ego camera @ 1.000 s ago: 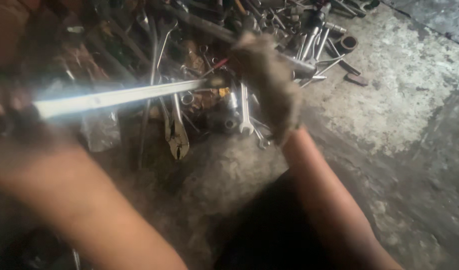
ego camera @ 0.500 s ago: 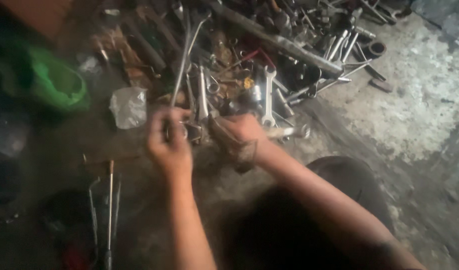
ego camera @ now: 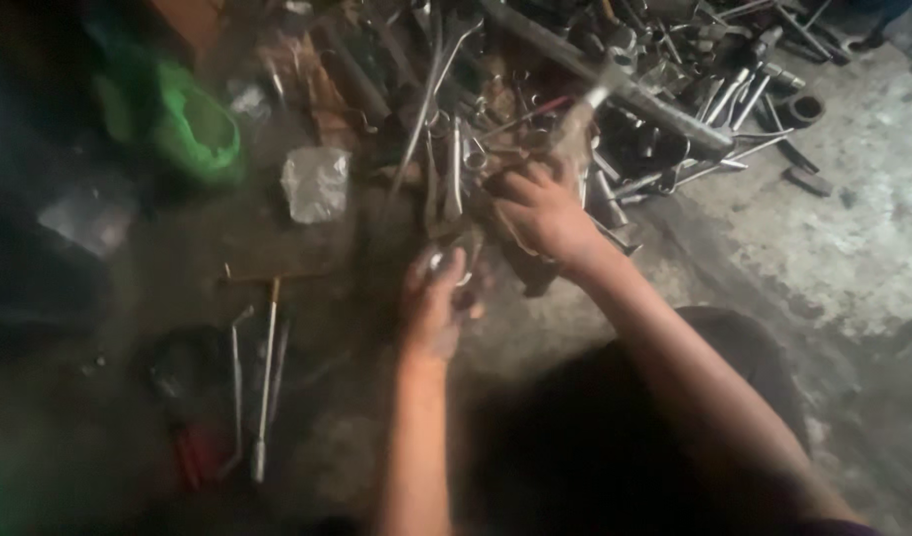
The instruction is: The person wipes an oil filter wrench, several wrenches, and metal rods with a cloth.
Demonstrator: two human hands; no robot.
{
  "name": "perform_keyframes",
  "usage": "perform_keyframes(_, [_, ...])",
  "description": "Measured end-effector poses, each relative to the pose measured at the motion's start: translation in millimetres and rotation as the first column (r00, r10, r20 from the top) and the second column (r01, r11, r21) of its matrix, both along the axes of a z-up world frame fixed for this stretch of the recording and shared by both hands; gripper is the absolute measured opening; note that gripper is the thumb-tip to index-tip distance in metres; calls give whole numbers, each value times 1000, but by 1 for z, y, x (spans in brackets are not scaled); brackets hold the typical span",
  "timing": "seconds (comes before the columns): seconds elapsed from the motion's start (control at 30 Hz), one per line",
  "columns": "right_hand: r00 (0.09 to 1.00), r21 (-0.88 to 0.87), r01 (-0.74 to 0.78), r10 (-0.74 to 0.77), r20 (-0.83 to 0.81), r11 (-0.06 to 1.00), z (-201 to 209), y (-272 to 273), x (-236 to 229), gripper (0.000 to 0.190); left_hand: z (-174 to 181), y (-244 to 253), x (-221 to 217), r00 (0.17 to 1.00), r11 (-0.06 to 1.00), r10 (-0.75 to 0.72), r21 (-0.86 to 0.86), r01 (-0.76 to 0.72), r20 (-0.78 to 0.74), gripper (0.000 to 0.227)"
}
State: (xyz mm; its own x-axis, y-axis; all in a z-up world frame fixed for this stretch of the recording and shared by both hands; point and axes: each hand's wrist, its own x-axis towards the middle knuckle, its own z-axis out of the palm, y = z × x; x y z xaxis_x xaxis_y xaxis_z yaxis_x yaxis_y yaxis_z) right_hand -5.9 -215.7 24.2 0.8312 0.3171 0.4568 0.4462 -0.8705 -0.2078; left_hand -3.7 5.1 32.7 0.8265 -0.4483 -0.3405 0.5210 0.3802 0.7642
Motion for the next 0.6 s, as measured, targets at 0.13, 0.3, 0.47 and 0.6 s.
perform_keyframes(0.13, [993,157,75,-89,83,985,13,6,-5,34,-22,-20,5,999,985,-50,-162,52,18,23])
perform_keyframes(0.3, [994,423,113,-103,-47,899,-9,26,10,42,-45,-21,14,1000,996,20,-92,-20,4,31])
perform_keyframes(0.47, [880,495,439,-470,-68,750,-53,23,21,46,-57,-36,5,989,974,111,-189,-127,-93,28])
perform_keyframes(0.6, [847,694,531,-270,-459,486,-78,20,18,32,-68,-43,2,986,950,108,-279,-140,-127,30])
